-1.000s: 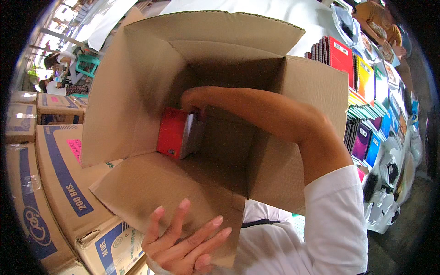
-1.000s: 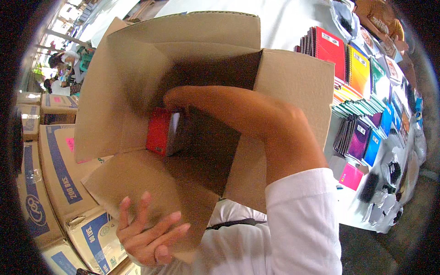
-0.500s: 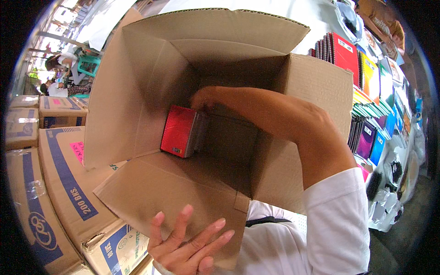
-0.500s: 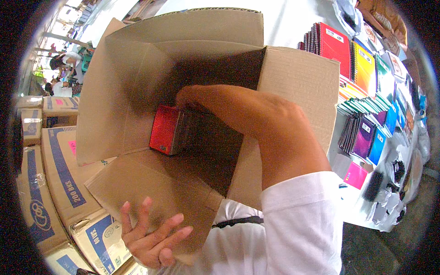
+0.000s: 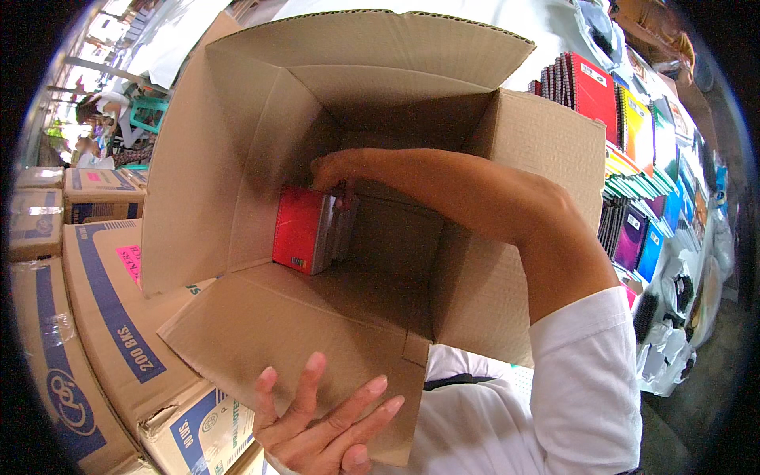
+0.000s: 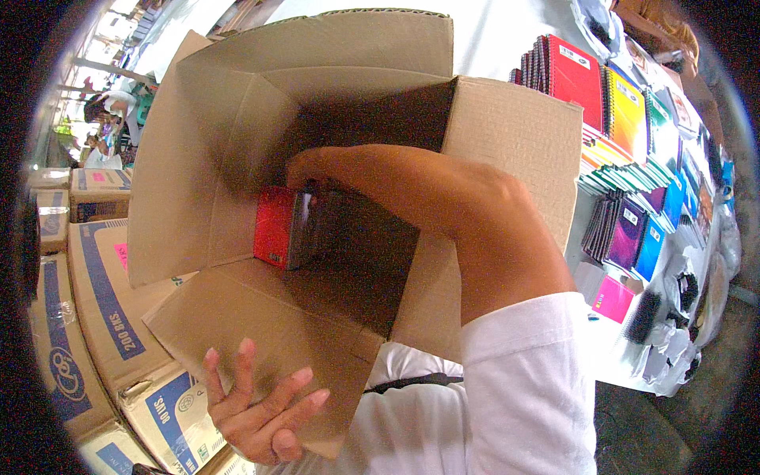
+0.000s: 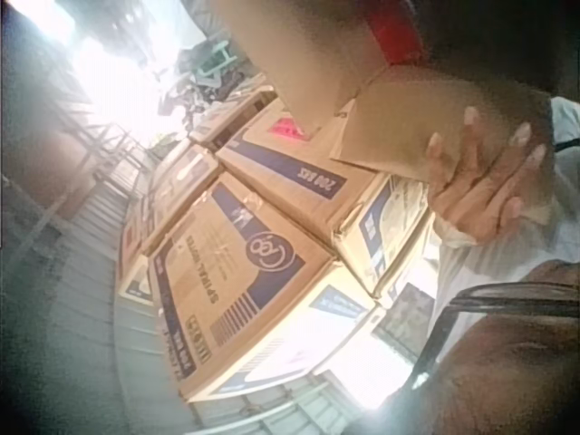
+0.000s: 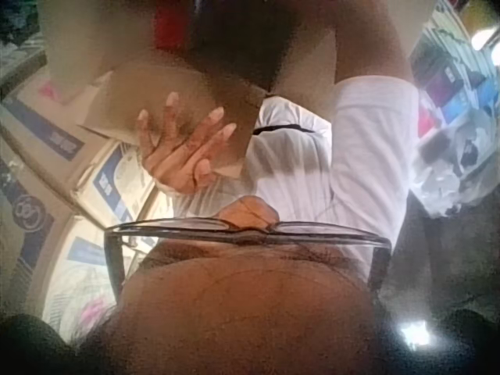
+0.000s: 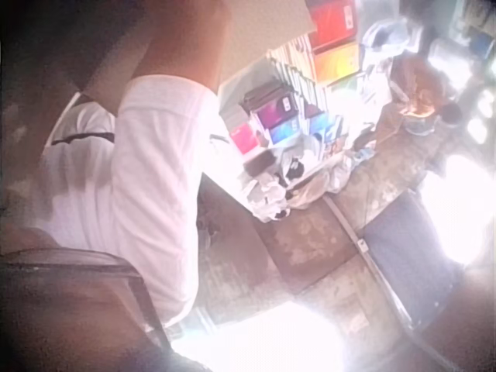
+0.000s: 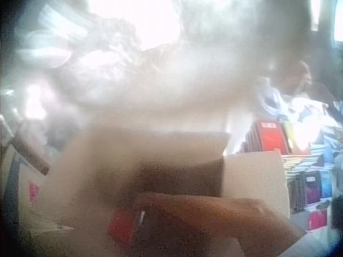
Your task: The person cuts the ends of metal spiral coils on a stack of notebooks using pliers, organizes the notebooks into smaller stacks by color, and places the stacks into a cardboard box.
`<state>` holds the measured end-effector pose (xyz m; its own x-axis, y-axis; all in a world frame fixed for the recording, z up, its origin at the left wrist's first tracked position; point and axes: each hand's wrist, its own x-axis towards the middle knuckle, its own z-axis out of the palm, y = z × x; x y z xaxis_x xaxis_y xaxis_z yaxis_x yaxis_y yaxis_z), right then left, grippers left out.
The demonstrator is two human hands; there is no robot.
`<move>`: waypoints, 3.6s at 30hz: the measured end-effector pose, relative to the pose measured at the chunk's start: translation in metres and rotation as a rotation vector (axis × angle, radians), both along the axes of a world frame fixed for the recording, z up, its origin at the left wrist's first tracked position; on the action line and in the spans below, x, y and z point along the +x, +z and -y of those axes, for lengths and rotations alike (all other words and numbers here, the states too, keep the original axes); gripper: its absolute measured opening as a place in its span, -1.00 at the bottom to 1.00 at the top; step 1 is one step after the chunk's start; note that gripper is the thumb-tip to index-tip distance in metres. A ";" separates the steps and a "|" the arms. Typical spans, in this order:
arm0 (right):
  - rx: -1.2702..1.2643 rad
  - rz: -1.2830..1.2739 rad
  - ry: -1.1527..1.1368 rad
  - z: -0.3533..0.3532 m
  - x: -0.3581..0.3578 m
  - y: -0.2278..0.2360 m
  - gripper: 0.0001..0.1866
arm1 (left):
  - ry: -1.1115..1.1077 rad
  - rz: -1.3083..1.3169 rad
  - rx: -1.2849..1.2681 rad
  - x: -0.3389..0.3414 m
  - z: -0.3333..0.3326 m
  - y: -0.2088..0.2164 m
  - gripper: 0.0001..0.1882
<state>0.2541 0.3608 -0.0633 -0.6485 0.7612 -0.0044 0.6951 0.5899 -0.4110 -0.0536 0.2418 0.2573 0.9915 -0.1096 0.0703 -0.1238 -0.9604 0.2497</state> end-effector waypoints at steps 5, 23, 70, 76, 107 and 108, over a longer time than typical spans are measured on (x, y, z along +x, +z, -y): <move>-0.147 -0.055 -0.152 0.002 0.000 -0.013 -0.36 | -0.003 -0.040 -0.004 0.003 0.000 0.006 -0.40; -0.457 -0.228 -0.449 0.026 -0.001 -0.023 -0.25 | -0.035 0.012 0.030 0.000 -0.001 0.002 -0.38; -1.040 -1.149 -0.781 0.026 -0.019 0.034 0.05 | -0.037 0.085 0.091 -0.007 -0.007 -0.006 -0.43; -1.134 -1.242 -0.817 0.025 -0.021 0.046 0.09 | -0.030 0.144 0.032 -0.004 -0.009 -0.004 -0.46; -1.033 -1.149 -0.425 0.032 -0.016 0.014 -0.29 | -0.014 0.276 0.004 0.003 -0.010 -0.006 -0.52; -1.055 -1.076 -0.627 0.028 -0.029 0.033 -0.17 | -0.011 0.289 0.022 0.002 -0.013 -0.006 -0.52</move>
